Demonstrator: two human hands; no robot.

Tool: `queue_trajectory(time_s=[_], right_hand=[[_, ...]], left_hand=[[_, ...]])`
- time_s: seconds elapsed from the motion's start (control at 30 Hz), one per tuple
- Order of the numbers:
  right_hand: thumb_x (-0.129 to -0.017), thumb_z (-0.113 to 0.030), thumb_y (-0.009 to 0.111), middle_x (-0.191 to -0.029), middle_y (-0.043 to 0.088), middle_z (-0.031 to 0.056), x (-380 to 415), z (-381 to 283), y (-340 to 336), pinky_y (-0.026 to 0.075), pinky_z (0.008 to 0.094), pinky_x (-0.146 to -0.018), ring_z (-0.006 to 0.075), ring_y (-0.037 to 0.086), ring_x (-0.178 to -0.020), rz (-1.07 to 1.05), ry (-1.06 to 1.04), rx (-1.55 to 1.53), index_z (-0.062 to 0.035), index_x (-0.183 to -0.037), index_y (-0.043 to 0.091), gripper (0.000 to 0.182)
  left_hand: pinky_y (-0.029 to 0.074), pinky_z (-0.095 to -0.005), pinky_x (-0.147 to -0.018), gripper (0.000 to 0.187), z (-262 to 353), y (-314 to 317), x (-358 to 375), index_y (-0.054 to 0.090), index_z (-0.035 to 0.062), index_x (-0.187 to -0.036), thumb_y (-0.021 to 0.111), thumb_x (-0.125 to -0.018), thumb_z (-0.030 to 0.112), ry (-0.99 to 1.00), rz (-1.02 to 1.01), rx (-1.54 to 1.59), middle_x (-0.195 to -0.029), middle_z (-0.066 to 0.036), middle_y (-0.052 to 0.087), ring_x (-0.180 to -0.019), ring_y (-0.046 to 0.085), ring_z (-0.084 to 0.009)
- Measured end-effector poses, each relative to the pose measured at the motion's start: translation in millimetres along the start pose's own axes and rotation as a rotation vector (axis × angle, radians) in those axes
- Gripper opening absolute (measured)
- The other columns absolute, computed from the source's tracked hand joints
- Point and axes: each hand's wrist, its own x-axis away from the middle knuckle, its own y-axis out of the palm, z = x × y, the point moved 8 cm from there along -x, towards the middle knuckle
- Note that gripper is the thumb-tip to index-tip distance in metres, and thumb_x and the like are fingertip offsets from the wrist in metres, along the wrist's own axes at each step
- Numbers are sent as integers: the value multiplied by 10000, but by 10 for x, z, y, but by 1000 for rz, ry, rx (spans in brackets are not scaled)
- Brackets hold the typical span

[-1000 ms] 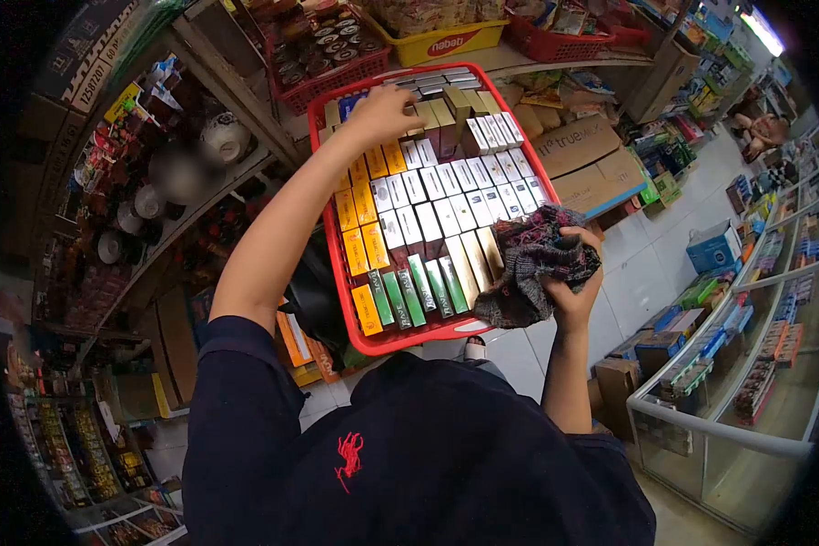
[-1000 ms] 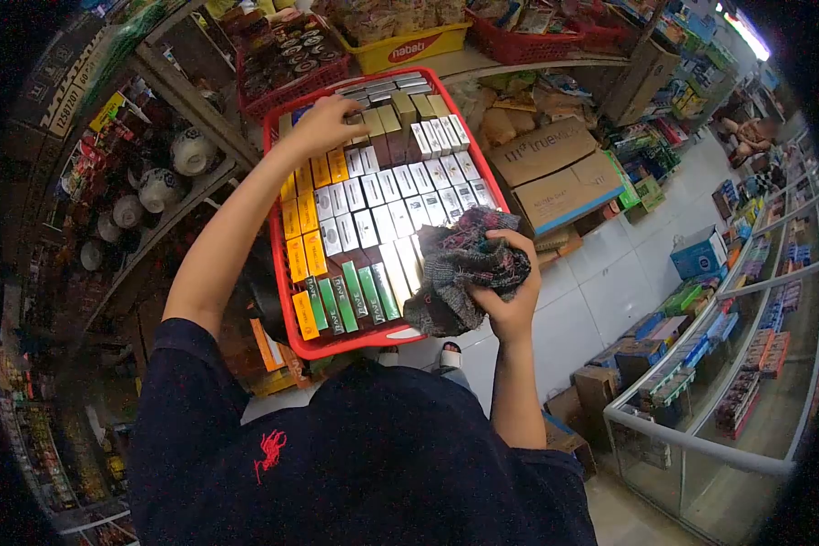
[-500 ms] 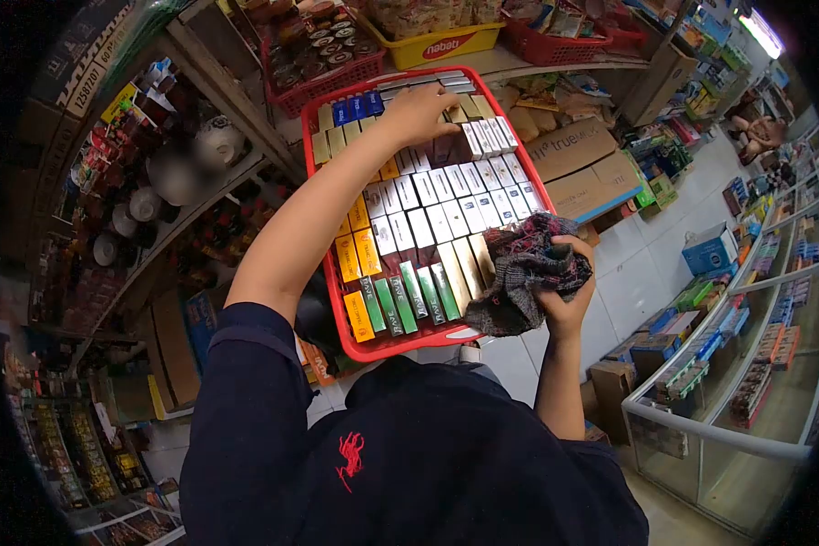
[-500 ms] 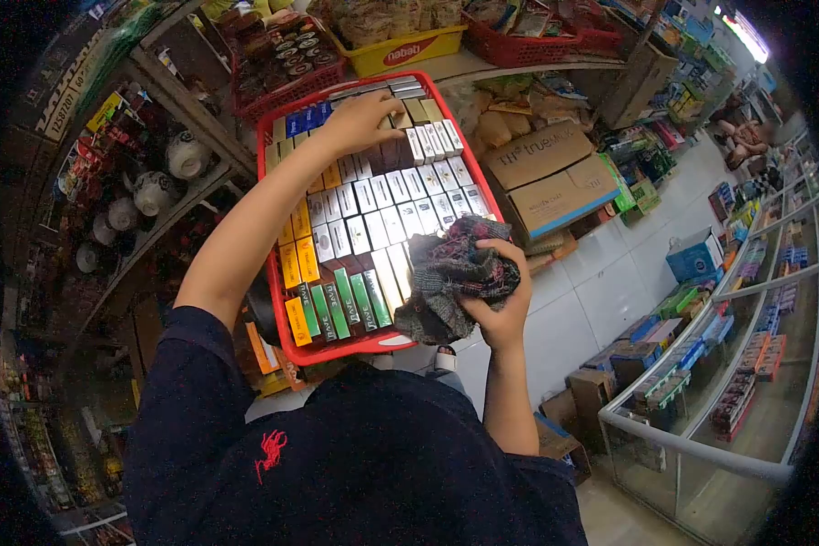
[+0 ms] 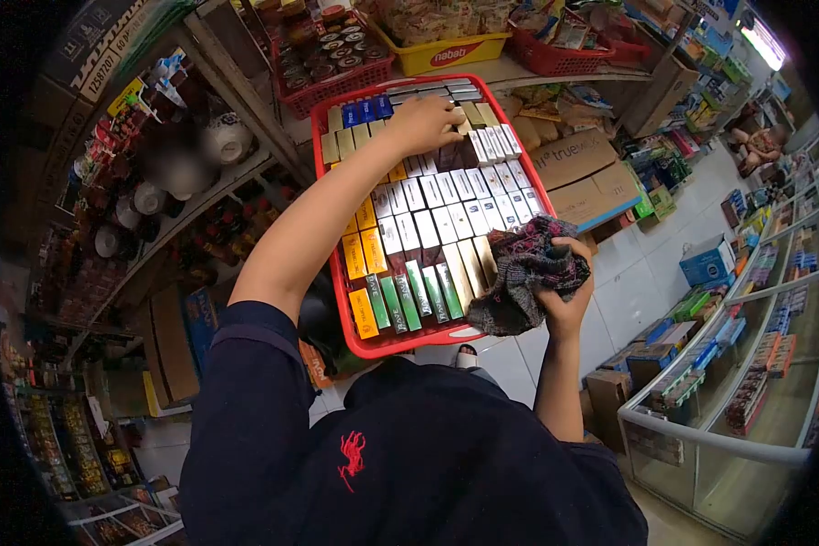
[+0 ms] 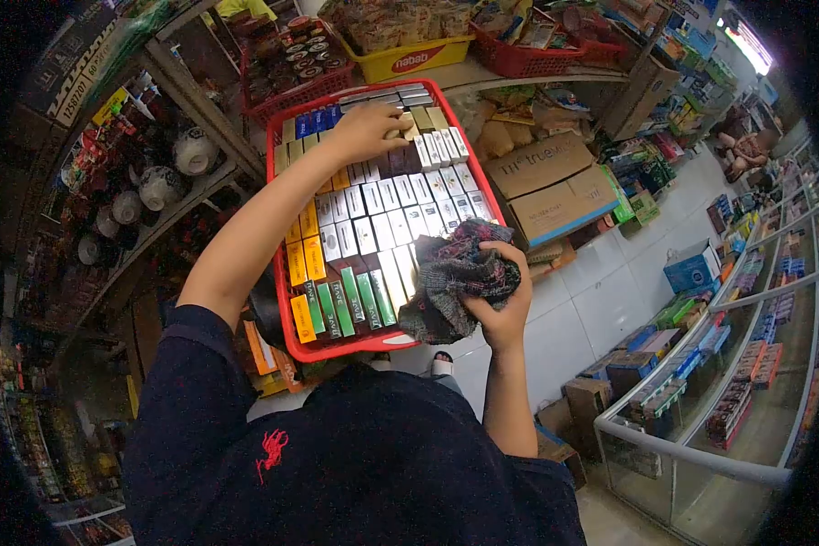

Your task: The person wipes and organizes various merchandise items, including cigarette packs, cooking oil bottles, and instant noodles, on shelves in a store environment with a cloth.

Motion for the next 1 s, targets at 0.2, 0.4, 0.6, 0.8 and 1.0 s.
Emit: queue_trajectory(time_s=[0.2,0.4,0.6,0.8,1.0], right_hand=[[-523,-114,637,-974,494,53,-5,-13,-13,381,261,-806,145,492,-887,1,-46,23,-18,-1003,486,512],[-530,-124,641,-961,502,57,-3,17,-9,384,264,-802,149,501,-876,-12,-19,-3,-18,-996,490,502],[-529,-110,634,-958,502,52,-1,-42,0,382,262,-804,145,499,-879,-1,-45,14,-20,-992,492,492],[-521,-94,625,-975,495,55,-11,-36,-15,376,261,-811,145,492,-885,-4,-72,12,-15,-994,486,500],[-515,-79,618,-971,492,47,-4,-40,-8,365,259,-820,144,485,-892,-11,-41,-5,-15,-1000,487,506]], left_hand=[[414,-352,-798,370,-97,23,-56,586,128,-999,621,-683,319,-166,-95,216,-964,-75,580,-931,531,-237],[416,-368,-791,454,-139,-52,-87,550,113,-1019,642,-618,304,-270,-54,257,-967,-98,575,-929,526,-273],[410,-381,-794,466,-139,19,-111,532,90,-1012,641,-607,294,-178,-13,243,-979,-126,547,-938,505,-285],[397,-374,-810,452,-165,59,-64,517,59,-1024,626,-687,340,-148,-23,242,-976,-136,540,-946,494,-289],[397,-399,-832,492,-302,-522,469,496,87,-1119,570,-728,377,-138,100,26,-1082,-134,525,-1017,476,-298]])
